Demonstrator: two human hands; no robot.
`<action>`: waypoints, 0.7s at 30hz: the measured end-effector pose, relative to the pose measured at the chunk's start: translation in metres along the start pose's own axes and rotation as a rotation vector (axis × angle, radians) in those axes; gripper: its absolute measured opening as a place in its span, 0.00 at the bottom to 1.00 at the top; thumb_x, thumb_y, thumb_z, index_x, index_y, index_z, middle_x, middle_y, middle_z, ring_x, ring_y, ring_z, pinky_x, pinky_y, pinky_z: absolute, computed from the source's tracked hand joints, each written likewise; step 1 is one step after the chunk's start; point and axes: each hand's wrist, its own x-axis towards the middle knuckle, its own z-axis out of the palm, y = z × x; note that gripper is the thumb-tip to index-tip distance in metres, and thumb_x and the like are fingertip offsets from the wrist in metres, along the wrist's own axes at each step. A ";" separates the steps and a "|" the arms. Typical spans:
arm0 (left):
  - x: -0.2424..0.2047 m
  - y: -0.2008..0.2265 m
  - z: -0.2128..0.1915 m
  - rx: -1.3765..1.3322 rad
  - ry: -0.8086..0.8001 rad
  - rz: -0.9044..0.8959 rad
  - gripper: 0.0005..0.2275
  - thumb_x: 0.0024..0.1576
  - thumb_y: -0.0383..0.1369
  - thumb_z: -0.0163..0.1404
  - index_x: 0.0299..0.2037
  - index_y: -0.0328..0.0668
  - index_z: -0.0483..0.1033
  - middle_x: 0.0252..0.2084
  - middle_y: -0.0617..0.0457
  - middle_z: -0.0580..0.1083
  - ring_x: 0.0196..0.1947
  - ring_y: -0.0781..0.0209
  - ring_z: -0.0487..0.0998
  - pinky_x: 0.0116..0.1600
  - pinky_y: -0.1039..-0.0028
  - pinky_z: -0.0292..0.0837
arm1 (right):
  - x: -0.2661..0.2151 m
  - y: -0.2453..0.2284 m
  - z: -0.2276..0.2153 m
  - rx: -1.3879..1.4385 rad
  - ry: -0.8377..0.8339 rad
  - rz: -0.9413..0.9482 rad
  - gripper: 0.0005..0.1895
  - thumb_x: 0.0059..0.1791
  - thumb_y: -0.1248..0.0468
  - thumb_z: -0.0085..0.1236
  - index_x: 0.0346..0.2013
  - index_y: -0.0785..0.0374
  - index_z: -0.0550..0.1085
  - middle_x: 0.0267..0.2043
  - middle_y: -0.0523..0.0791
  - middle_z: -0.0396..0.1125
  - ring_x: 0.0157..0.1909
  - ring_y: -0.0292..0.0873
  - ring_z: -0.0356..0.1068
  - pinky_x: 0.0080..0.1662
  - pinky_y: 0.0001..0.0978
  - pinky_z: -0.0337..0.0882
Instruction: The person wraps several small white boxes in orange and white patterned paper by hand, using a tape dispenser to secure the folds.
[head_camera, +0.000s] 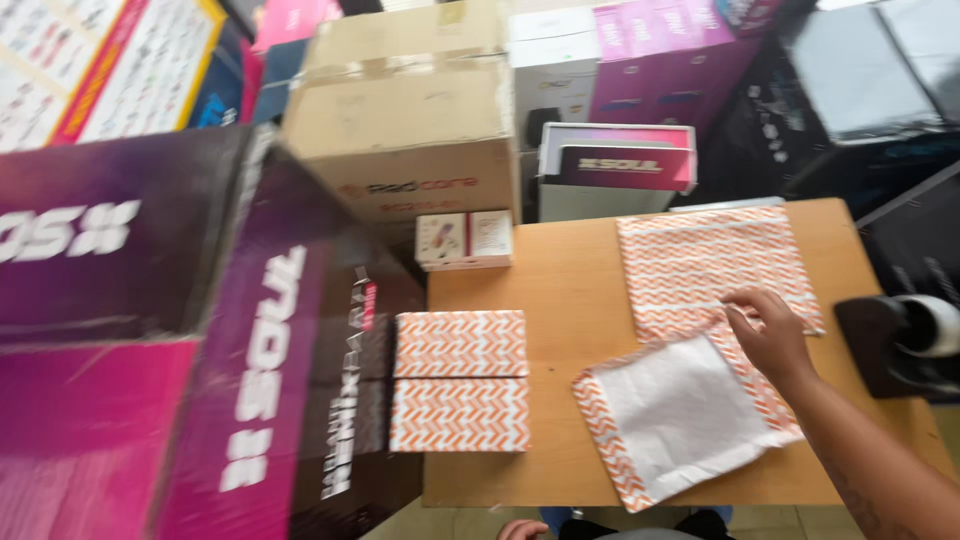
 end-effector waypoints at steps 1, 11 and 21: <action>0.012 0.008 0.003 0.003 -0.024 0.011 0.15 0.51 0.38 0.58 0.42 0.65 0.99 0.44 0.66 0.87 0.41 0.71 0.92 0.53 0.83 0.88 | -0.018 0.035 -0.007 -0.007 0.017 0.018 0.12 0.59 0.67 0.64 0.56 0.57 0.85 0.56 0.44 0.79 0.63 0.43 0.76 0.61 0.39 0.77; 0.096 0.222 0.136 0.190 -0.343 0.589 0.13 0.61 0.27 0.54 0.55 0.51 0.82 0.54 0.51 0.80 0.54 0.47 0.82 0.59 0.60 0.76 | -0.158 0.173 -0.027 0.159 -0.103 0.560 0.34 0.46 0.47 0.80 0.64 0.51 0.77 0.45 0.41 0.75 0.39 0.35 0.71 0.46 0.31 0.75; 0.123 0.310 0.286 0.763 -0.378 0.538 0.45 0.56 0.55 0.68 0.83 0.48 0.66 0.88 0.35 0.57 0.87 0.23 0.51 0.85 0.30 0.43 | -0.169 0.142 -0.071 -0.141 -0.540 0.102 0.23 0.50 0.51 0.74 0.56 0.47 0.75 0.46 0.39 0.72 0.60 0.48 0.75 0.62 0.43 0.77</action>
